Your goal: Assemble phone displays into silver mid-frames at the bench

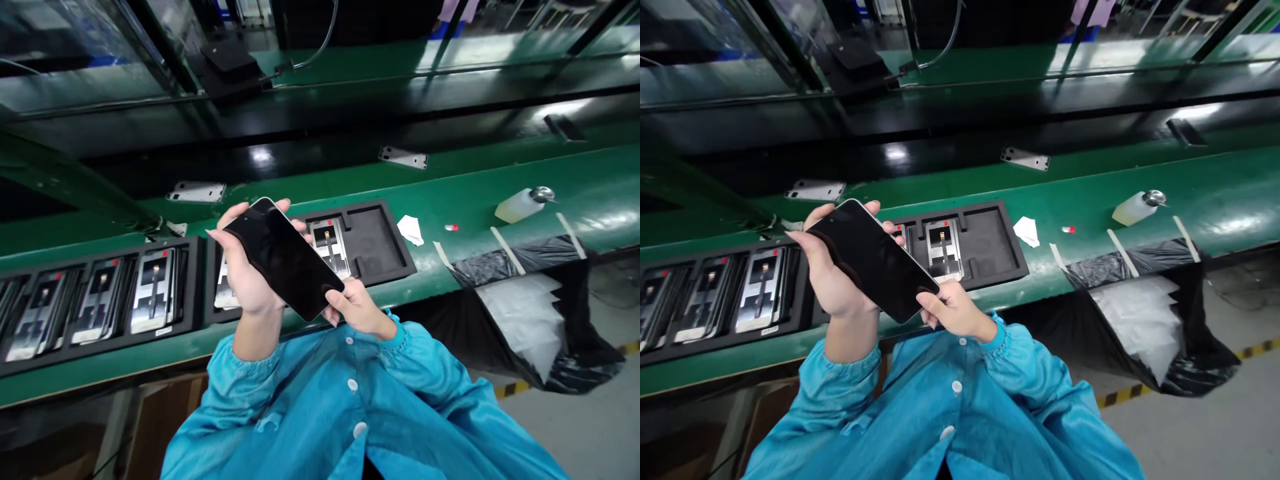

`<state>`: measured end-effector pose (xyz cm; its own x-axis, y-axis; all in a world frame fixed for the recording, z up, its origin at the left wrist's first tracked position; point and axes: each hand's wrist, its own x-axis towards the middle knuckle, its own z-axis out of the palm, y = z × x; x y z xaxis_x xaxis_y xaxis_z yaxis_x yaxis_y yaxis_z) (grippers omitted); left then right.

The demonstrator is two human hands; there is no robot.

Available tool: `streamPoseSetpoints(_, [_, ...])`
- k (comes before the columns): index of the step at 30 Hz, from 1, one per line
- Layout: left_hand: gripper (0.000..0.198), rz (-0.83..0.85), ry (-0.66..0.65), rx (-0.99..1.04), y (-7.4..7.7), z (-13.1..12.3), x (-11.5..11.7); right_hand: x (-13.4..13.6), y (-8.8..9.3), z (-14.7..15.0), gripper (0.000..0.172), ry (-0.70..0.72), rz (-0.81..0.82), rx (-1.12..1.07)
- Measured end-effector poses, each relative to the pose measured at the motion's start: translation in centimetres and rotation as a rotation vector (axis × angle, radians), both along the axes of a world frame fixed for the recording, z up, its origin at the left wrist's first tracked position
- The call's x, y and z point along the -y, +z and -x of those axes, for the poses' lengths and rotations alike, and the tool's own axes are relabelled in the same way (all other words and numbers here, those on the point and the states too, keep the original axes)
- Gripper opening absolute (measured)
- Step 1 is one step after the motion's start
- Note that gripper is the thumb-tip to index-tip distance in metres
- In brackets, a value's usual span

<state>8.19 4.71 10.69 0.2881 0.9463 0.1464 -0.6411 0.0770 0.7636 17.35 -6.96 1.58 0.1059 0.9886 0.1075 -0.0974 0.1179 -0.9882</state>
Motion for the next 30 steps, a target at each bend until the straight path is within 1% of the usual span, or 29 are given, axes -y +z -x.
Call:
streamPoseSetpoints(2, [0.050, -0.011, 0.039, 0.000, -0.3, -0.7, -0.2, -0.2, 0.0, 0.3, 0.088, 0.055, 0.019, -0.077])
streamPoseSetpoints(5, [0.061, -0.007, 0.084, -0.038, -0.7, -1.7, -0.5, -0.3, 0.2, 0.7, 0.085, 0.112, 0.000, -0.147])
streamPoseSetpoints(8, [0.065, 0.028, 0.077, -0.044, -0.9, -2.5, -0.6, -0.3, 0.5, 0.8, 0.078, 0.122, 0.044, -0.211])
streamPoseSetpoints(10, [0.063, 0.043, 0.048, -0.016, -1.0, -2.9, -0.7, -0.3, 0.5, 0.8, 0.074, 0.127, 0.058, -0.245])
streamPoseSetpoints(12, [0.060, 0.065, 0.009, 0.001, -1.1, -3.2, -1.0, -0.5, 0.2, 0.6, 0.074, 0.115, 0.038, -0.260])
streamPoseSetpoints(14, [0.055, 0.122, -0.067, -0.024, -1.1, -3.5, -1.9, -1.0, -0.4, 0.0, 0.075, 0.095, 0.031, -0.247])
streamPoseSetpoints(16, [0.052, 0.194, -0.169, -0.080, -1.0, -4.2, -3.6, -1.7, -1.0, -1.3, 0.077, 0.089, 0.056, -0.196])
streamPoseSetpoints(18, [0.055, 0.236, -0.246, -0.127, -0.9, -5.9, -6.4, -2.5, -1.4, -3.2, 0.076, 0.053, 0.107, -0.060])
streamPoseSetpoints(19, [0.058, 0.241, -0.257, -0.139, -0.9, -7.1, -8.0, -2.9, -1.5, -4.2, 0.073, -0.005, 0.141, 0.064])
streamPoseSetpoints(21, [0.063, 0.244, -0.249, -0.150, -1.0, -10.6, -11.5, -3.7, -1.5, -6.1, 0.069, -0.176, 0.233, 0.408])
streamPoseSetpoints(23, [0.067, 0.285, -0.233, -0.198, -1.3, -15.0, -14.6, -4.5, -1.6, -7.3, 0.077, -0.301, 0.322, 0.758])
streamPoseSetpoints(24, [0.067, 0.317, -0.236, -0.243, -1.6, -17.4, -15.9, -4.9, -1.9, -7.6, 0.082, -0.320, 0.346, 0.889])
streamPoseSetpoints(25, [0.066, 0.350, -0.234, -0.295, -1.9, -19.9, -16.9, -5.4, -2.4, -7.6, 0.084, -0.320, 0.344, 0.984])
streamPoseSetpoints(27, [0.059, 0.373, -0.241, -0.376, -2.8, -24.5, -18.4, -6.5, -4.0, -7.4, 0.079, -0.348, 0.274, 1.093])
streamPoseSetpoints(29, [0.047, 0.343, -0.254, -0.432, -3.7, -28.4, -19.3, -7.8, -6.0, -7.2, 0.075, -0.455, 0.173, 1.131])
streamPoseSetpoints(30, [0.043, 0.319, -0.261, -0.466, -4.2, -29.9, -19.7, -8.3, -7.0, -7.1, 0.078, -0.513, 0.132, 1.128])
